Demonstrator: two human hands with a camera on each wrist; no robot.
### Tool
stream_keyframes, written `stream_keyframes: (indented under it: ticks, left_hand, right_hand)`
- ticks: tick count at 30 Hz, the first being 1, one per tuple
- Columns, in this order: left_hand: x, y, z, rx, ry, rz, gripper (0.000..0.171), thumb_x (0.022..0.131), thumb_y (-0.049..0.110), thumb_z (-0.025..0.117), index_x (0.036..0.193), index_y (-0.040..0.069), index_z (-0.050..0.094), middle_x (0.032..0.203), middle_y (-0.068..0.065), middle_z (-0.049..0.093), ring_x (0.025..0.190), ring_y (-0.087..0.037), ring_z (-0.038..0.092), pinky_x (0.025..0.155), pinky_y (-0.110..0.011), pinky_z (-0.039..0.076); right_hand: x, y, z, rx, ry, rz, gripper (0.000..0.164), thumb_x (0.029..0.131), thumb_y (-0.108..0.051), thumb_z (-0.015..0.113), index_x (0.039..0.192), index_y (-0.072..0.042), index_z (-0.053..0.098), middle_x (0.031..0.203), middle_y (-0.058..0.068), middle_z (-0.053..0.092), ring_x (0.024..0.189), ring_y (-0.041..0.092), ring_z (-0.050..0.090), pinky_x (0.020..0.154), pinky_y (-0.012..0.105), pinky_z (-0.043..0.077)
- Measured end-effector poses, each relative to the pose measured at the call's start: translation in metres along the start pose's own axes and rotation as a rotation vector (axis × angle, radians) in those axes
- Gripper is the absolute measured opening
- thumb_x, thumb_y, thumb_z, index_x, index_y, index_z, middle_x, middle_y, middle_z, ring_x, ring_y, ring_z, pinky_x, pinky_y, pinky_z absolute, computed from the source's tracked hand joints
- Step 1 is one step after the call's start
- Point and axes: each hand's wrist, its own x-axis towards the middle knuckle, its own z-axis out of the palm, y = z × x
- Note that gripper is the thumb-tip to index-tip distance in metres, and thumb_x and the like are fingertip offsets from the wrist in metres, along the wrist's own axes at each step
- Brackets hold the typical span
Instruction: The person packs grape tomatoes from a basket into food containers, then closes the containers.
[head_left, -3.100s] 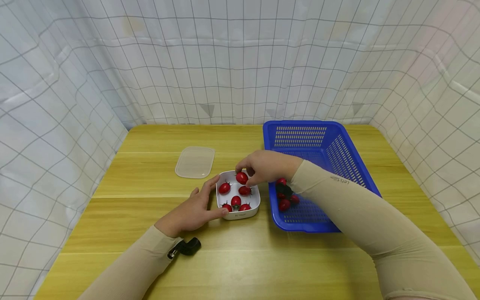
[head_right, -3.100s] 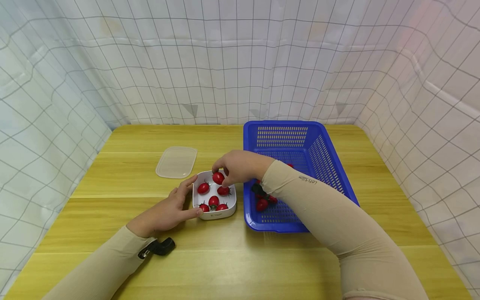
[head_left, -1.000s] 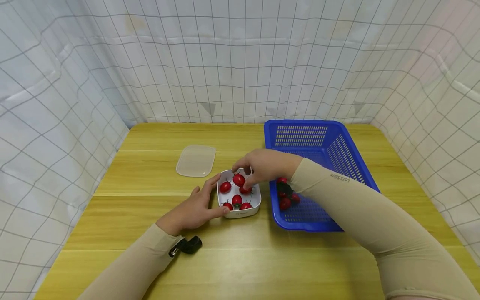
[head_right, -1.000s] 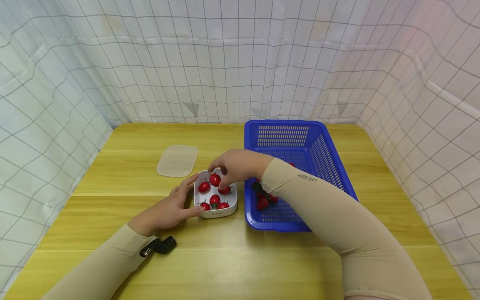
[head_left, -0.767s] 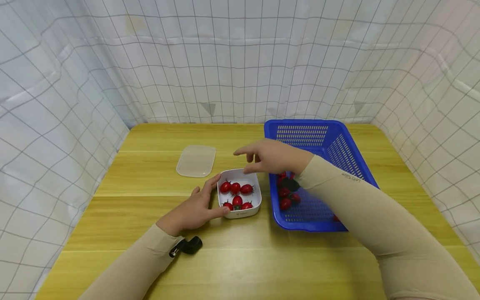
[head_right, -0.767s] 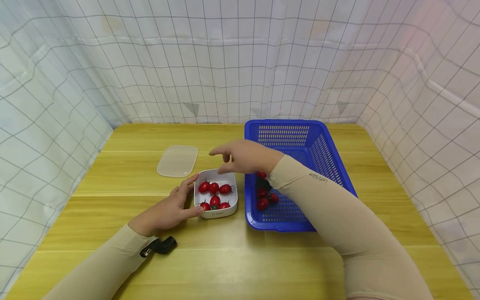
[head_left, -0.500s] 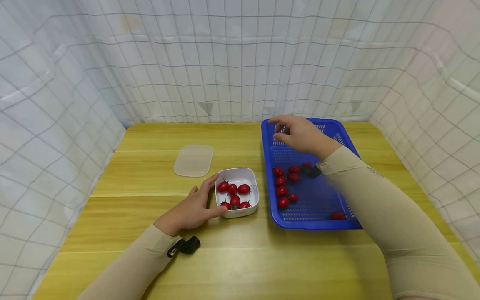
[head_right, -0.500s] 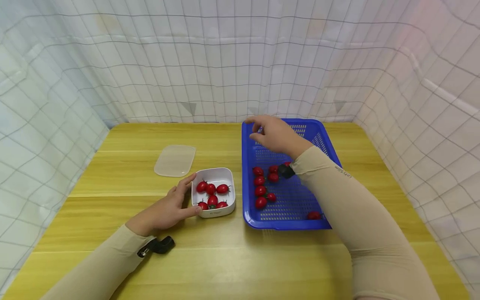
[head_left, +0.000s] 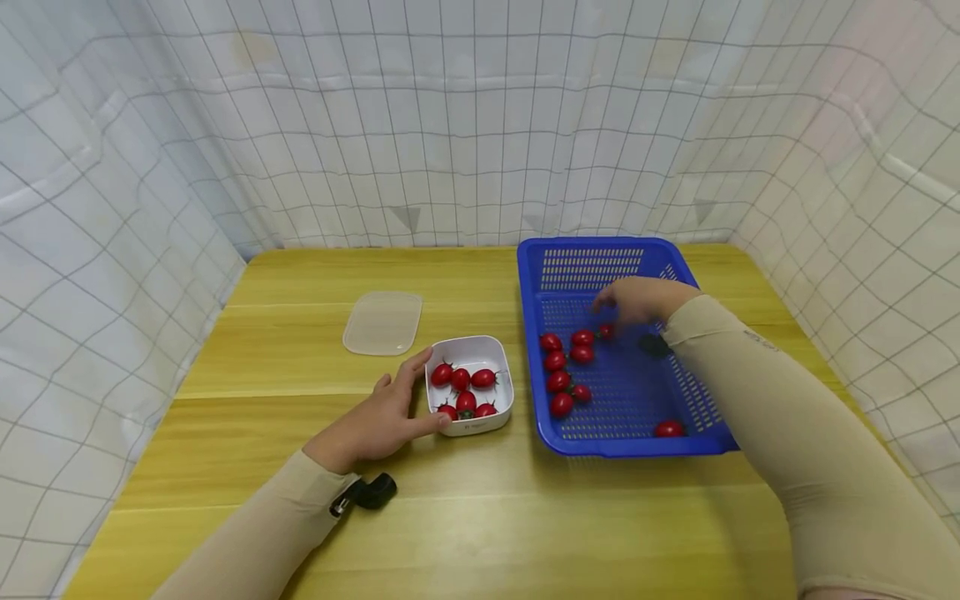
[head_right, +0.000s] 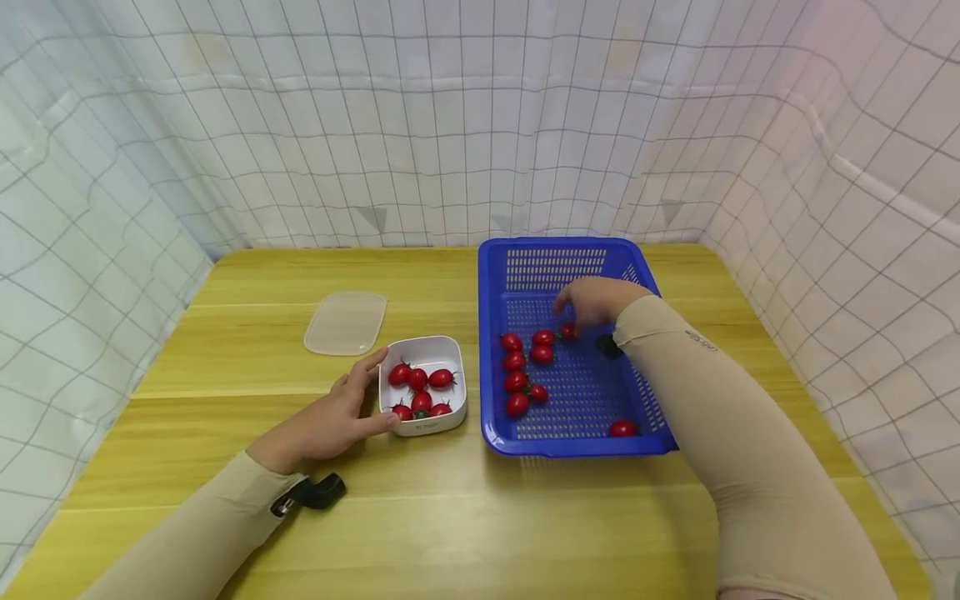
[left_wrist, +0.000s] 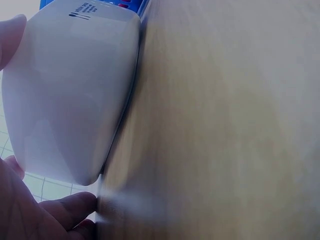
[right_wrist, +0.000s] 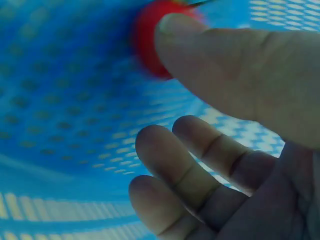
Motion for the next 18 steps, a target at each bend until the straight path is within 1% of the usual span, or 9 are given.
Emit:
stream_keyframes:
  ticks: [4,7,10,12,15,18]
  left_hand:
    - [-0.001,0.002,-0.001,-0.010,-0.003,-0.004,0.106,0.095,0.054,0.073,0.169,0.018,0.007,0.172,-0.017,0.031,0.157,-0.041,0.034,0.130,-0.065,-0.002]
    - [-0.001,0.002,-0.002,-0.011,-0.004,-0.009,0.107,0.095,0.055,0.073,0.169,0.019,0.006,0.172,-0.017,0.031,0.158,-0.040,0.033,0.131,-0.064,-0.001]
    - [-0.001,0.001,-0.002,-0.002,-0.005,-0.006,0.106,0.095,0.056,0.072,0.169,0.018,0.006,0.171,-0.019,0.031,0.157,-0.043,0.032,0.130,-0.066,-0.001]
    - [-0.001,0.000,-0.001,0.002,-0.008,-0.003,0.106,0.095,0.056,0.072,0.169,0.017,0.006,0.170,-0.020,0.032,0.157,-0.045,0.032,0.130,-0.066,0.000]
    - [-0.001,0.000,-0.001,0.006,-0.006,-0.001,0.105,0.096,0.055,0.072,0.169,0.017,0.007,0.170,-0.020,0.034,0.156,-0.047,0.032,0.130,-0.066,0.000]
    - [-0.001,-0.001,0.000,0.010,-0.003,0.003,0.104,0.096,0.054,0.072,0.169,0.017,0.007,0.169,-0.020,0.035,0.156,-0.046,0.034,0.130,-0.066,0.000]
  right_hand:
    - [0.002,0.013,0.007,0.002,-0.033,-0.009,0.047,0.079,-0.004,0.084,0.125,-0.007,0.073,0.114,0.013,0.074,0.108,0.033,0.069,0.098,0.052,0.057]
    - [0.005,0.019,0.010,0.053,-0.043,-0.003,0.042,0.081,-0.005,0.083,0.122,-0.008,0.074,0.113,0.010,0.074,0.109,0.032,0.069,0.099,0.052,0.057]
    - [0.007,0.022,0.012,0.102,-0.059,0.004,0.036,0.084,-0.007,0.082,0.119,-0.009,0.075,0.111,0.009,0.074,0.108,0.031,0.069,0.099,0.052,0.056]
    - [0.007,0.023,0.012,0.112,-0.070,0.006,0.033,0.084,-0.008,0.082,0.116,-0.010,0.076,0.109,0.007,0.074,0.106,0.029,0.069,0.098,0.051,0.056]
    - [0.008,0.024,0.013,0.091,-0.062,-0.004,0.030,0.084,-0.009,0.082,0.112,-0.012,0.076,0.104,0.005,0.073,0.100,0.025,0.069,0.093,0.047,0.056]
    - [0.006,0.024,0.012,0.061,-0.020,-0.016,0.029,0.082,-0.008,0.082,0.110,-0.012,0.077,0.101,0.004,0.074,0.097,0.025,0.068,0.091,0.045,0.057]
